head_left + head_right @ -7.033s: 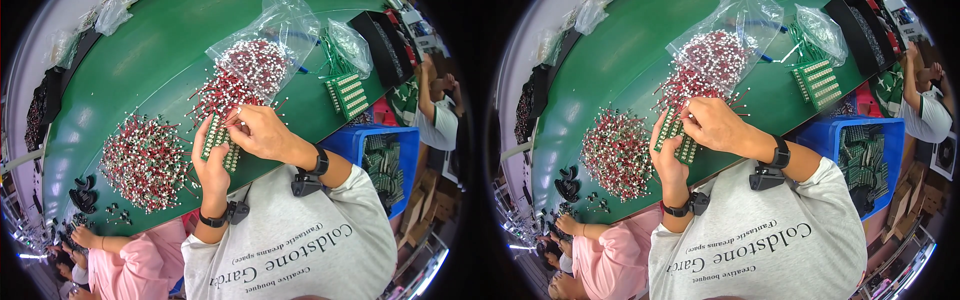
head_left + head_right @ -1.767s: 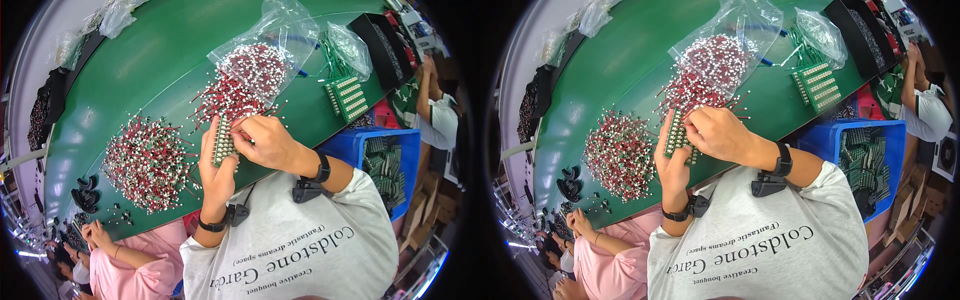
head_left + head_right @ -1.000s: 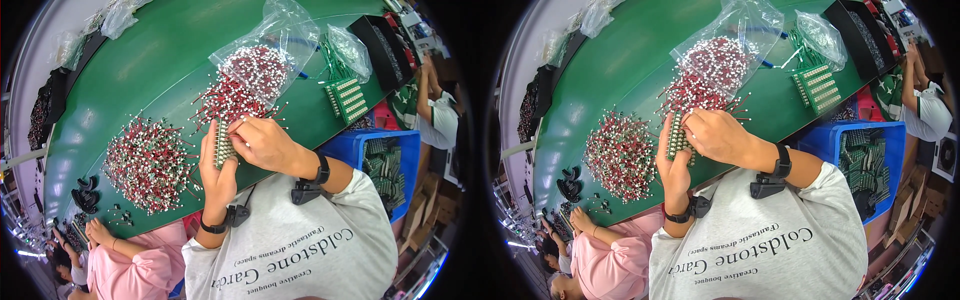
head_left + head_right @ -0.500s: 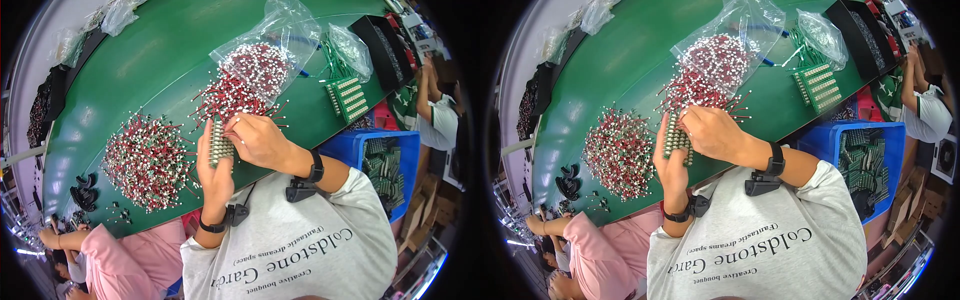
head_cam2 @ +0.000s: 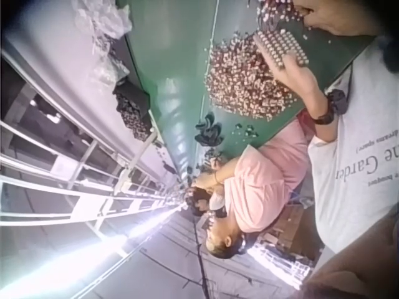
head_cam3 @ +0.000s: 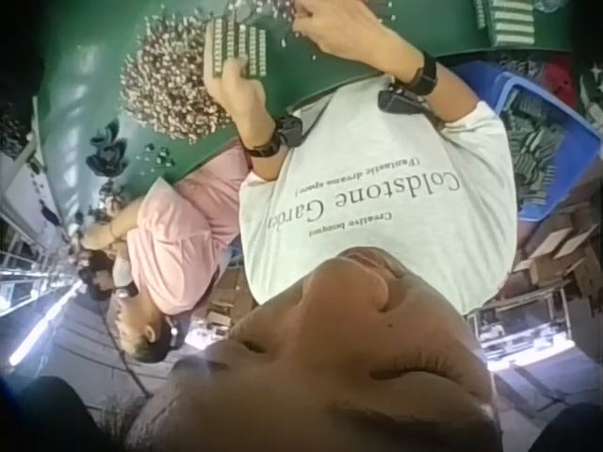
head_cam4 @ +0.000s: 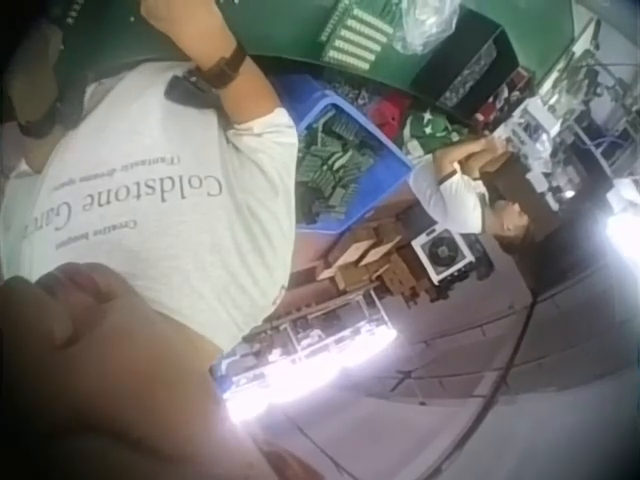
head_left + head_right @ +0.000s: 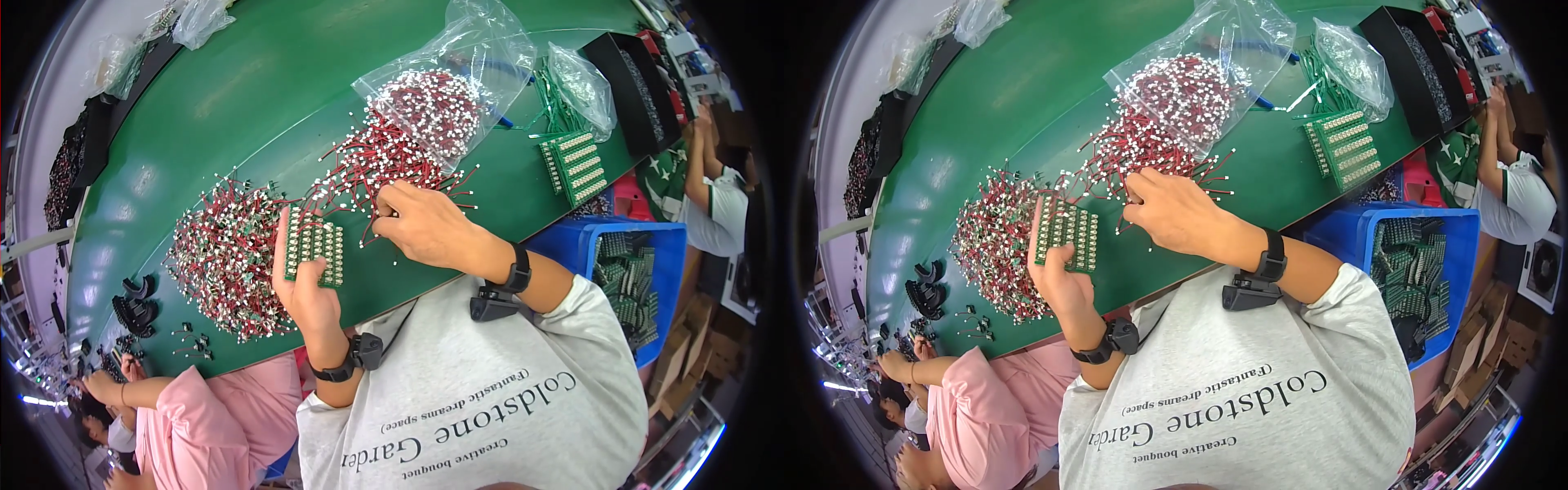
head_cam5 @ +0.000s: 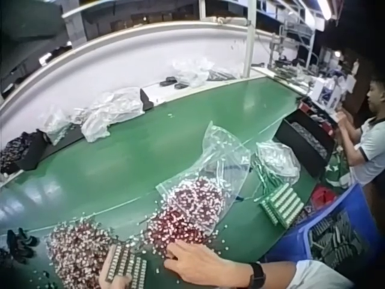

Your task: Manually inserting electronic components into circuit boards at a factory workstation.

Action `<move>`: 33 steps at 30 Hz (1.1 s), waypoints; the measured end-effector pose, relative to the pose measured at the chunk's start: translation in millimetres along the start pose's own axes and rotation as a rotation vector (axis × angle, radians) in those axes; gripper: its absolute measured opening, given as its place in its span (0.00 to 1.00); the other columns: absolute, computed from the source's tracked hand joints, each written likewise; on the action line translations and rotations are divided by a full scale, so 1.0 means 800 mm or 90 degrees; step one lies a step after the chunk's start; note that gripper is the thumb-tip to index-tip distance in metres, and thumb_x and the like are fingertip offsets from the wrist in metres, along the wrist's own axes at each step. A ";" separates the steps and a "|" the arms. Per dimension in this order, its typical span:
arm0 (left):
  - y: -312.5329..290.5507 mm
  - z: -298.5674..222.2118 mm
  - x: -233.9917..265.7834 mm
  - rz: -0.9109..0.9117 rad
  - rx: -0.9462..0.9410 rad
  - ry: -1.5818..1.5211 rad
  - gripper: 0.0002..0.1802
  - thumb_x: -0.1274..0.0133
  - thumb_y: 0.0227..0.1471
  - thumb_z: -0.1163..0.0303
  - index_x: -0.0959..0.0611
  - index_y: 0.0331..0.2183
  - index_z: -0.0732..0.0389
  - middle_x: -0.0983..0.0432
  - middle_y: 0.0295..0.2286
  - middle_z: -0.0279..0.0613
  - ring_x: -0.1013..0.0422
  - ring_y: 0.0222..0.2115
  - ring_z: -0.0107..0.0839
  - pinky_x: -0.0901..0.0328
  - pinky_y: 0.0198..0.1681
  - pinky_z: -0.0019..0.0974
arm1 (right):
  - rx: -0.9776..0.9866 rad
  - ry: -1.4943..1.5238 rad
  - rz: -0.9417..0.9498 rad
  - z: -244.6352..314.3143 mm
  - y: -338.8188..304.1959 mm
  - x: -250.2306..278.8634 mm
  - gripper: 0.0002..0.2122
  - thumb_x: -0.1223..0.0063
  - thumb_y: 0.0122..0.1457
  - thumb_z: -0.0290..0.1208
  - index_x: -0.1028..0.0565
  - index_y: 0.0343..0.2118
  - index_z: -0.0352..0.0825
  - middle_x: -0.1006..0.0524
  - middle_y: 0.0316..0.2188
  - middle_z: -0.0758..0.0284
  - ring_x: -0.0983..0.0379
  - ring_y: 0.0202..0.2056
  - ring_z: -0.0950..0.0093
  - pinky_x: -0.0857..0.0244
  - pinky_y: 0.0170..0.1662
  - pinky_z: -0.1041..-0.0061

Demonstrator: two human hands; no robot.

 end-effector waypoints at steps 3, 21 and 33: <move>-0.003 0.004 0.001 0.010 0.009 -0.009 0.42 0.63 0.37 0.87 0.37 0.60 0.73 0.27 0.47 0.57 0.26 0.41 0.33 0.31 0.45 0.33 | 0.020 0.033 -0.022 -0.003 0.004 0.002 0.06 0.40 0.46 0.22 0.22 0.29 0.36 0.31 0.29 0.68 0.33 0.34 0.68 0.34 0.35 0.70; 0.002 0.005 -0.026 0.058 0.034 -0.056 0.41 0.62 0.37 0.87 0.37 0.59 0.75 0.27 0.47 0.57 0.26 0.44 0.37 0.31 0.49 0.34 | -0.260 0.660 -0.123 -0.033 0.015 0.033 0.08 0.48 0.61 0.19 0.27 0.42 0.26 0.23 0.34 0.65 0.25 0.36 0.81 0.29 0.40 0.81; 0.004 0.015 -0.060 0.107 0.055 -0.078 0.41 0.62 0.38 0.86 0.38 0.60 0.73 0.28 0.48 0.56 0.27 0.46 0.38 0.32 0.51 0.35 | -0.197 0.460 -0.095 0.004 -0.003 0.050 0.04 0.41 0.56 0.21 0.25 0.32 0.28 0.20 0.26 0.65 0.25 0.25 0.81 0.32 0.28 0.80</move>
Point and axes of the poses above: each hand's wrist, its own y-axis towards the middle knuckle, its own x-axis out of the back of the hand, z = x × y, the point moved 4 cm from there along y, towards the middle knuckle
